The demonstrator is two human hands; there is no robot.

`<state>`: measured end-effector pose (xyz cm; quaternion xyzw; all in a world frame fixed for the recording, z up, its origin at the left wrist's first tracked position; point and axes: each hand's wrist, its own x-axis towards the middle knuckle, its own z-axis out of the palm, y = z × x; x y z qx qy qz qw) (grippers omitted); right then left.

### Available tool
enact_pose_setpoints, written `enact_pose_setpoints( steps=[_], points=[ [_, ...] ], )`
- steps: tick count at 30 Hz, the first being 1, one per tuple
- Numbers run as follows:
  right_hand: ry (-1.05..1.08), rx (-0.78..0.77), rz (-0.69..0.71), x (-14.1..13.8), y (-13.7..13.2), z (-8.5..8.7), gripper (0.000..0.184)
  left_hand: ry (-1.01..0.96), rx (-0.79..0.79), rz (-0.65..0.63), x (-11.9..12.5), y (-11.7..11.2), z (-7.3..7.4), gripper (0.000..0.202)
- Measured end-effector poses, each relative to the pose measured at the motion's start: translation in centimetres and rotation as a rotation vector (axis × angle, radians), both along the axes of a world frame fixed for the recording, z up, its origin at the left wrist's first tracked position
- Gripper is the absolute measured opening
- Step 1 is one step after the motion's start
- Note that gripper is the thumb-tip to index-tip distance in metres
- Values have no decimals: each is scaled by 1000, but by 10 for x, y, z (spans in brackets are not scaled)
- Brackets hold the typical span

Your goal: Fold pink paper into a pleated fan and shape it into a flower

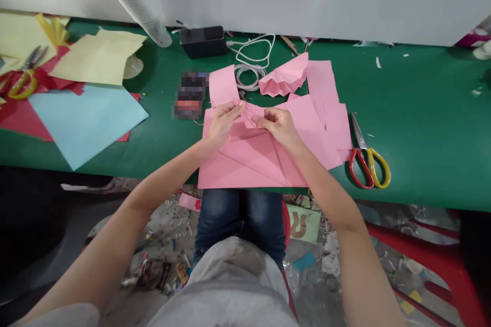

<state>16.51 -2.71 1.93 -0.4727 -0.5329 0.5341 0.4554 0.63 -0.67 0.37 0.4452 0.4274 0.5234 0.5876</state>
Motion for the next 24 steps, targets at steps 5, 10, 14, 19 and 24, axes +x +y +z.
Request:
enact_pose_setpoints(
  steps=[5, 10, 14, 19, 24],
  points=[
    [-22, 6, 11, 4, 1, -6, 37, -37, -57, -40, -1, 2, 3, 34],
    [-46, 16, 9, 6, 1, -8, 38, -14, -42, -30, -18, 19, 8, 49],
    [-40, 3, -11, 5, 2, -7, 41, 58, -100, -23, -26, 27, 9, 43],
    [-56, -16, -30, 4, 2, -3, 46, 117, -46, -53, -20, 18, 11, 25],
    [-47, 7, -17, 4, 1, -2, 47, 113, 25, 24, -16, 11, 12, 21]
  ],
)
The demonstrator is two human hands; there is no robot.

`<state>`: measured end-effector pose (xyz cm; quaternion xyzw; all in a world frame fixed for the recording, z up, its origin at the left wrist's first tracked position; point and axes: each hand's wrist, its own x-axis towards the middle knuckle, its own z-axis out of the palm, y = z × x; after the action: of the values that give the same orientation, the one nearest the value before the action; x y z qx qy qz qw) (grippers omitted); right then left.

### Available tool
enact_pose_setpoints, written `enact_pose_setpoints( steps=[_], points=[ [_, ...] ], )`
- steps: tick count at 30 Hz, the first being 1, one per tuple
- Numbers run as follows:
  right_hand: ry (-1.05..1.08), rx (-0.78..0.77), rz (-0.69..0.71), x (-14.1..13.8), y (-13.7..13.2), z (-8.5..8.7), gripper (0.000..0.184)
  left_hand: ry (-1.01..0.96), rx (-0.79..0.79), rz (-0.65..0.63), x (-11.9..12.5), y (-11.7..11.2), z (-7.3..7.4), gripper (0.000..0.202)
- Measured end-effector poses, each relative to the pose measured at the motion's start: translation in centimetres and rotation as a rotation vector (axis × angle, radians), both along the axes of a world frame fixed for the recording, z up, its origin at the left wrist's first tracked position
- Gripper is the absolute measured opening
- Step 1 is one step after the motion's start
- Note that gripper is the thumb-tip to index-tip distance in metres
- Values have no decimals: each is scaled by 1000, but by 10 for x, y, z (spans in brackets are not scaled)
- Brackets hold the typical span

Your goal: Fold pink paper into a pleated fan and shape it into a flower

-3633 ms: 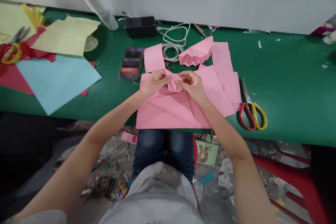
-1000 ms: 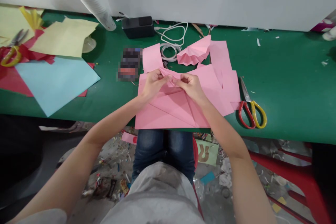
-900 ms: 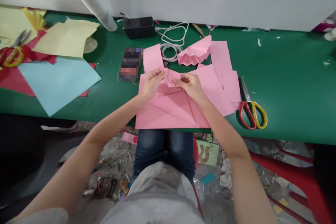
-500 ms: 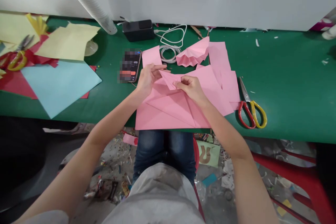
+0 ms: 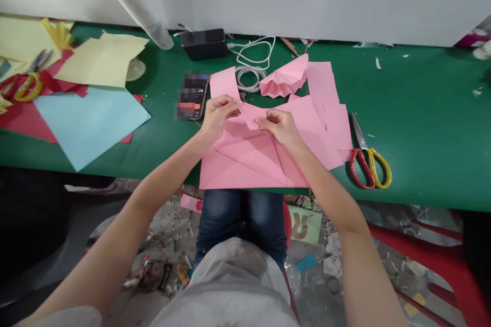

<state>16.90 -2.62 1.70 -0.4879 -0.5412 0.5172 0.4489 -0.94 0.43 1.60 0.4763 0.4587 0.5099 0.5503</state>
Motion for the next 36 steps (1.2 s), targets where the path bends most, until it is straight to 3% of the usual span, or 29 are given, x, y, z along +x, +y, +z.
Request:
enact_pose_setpoints(
  steps=[4, 7, 10, 13, 19, 22, 26, 29, 33, 36],
  points=[
    [-11, 8, 12, 2, -1, 1, 46, -2, -33, -15, 0, 1, 0, 36],
    [-39, 13, 42, 3, -3, 2, 47, 51, -29, -165, -2, 2, -2, 40],
    [-91, 37, 50, 3, -3, 1, 51, 149, 73, -263, -2, 1, -4, 36],
    [-131, 103, 17, 1, -4, 0, 48, 156, 113, -248, -1, 0, -8, 32],
    [-138, 185, -64, -3, -5, -3, 26, 85, 53, -259, 4, -4, -9, 25],
    [-132, 177, -61, -3, -6, -1, 22, 148, 64, -421, 1, -4, -4, 23],
    [-180, 127, 75, -3, -6, 4, 16, 278, 101, -635, -5, -4, 4, 35],
    [-142, 107, 35, -3, -5, 4, 14, 267, 144, -564, -4, -6, 7, 47],
    [25, 52, -60, -5, -3, -1, 42, 231, 224, -313, 4, -9, 3, 44],
    [69, 51, -112, -6, -2, -4, 47, 279, 292, -254, 8, -12, -3, 42]
  ],
)
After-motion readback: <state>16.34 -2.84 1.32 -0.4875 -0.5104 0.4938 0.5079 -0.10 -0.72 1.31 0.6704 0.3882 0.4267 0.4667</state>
